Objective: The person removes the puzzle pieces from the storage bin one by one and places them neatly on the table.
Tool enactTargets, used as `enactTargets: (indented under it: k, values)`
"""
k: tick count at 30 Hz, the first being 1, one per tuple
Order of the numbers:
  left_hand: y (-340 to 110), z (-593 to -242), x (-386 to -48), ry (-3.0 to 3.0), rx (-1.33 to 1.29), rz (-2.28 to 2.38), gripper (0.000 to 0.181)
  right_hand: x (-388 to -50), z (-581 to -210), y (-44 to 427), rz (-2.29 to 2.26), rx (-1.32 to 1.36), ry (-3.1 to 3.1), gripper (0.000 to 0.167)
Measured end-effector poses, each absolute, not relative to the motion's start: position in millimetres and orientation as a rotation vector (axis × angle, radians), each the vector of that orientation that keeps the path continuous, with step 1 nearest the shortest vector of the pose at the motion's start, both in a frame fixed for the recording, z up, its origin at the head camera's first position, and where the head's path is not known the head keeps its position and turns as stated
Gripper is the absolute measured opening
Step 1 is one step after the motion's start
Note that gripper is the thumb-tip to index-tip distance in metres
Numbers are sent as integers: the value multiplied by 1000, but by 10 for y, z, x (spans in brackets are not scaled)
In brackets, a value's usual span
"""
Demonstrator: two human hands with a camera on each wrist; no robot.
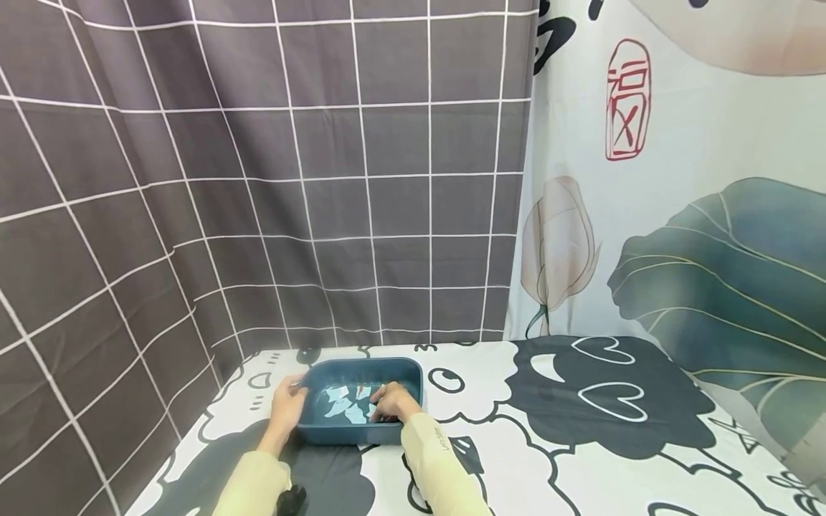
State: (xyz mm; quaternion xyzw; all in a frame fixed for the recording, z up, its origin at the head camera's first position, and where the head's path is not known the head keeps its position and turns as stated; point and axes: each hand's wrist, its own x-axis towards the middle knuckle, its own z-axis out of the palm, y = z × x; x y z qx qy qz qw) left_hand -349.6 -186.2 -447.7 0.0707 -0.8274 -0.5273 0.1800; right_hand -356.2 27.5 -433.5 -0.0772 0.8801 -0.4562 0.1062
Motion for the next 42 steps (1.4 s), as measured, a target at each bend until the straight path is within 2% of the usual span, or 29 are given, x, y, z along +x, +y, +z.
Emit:
enactTargets:
  k: [10, 20, 30, 42]
  values:
    - [-1860, -4479, -3494, -2332, 206, -1521, 41, -3571, -4342, 267, -1005, -421, 2883, 23]
    - [-1852, -4457, -3470, -2324, 244, -1544, 42, -3537, -4334, 263, -1093, -421, 2807, 18]
    - [-1841, -4459, -3522, -2292, 266, -1577, 42, -3541, -4333, 294, -1385, -463, 2621, 8]
    - [-1840, -4463, -3508, -2267, 275, -1598, 43, -3558, -4353, 263, -1060, -532, 2812, 30]
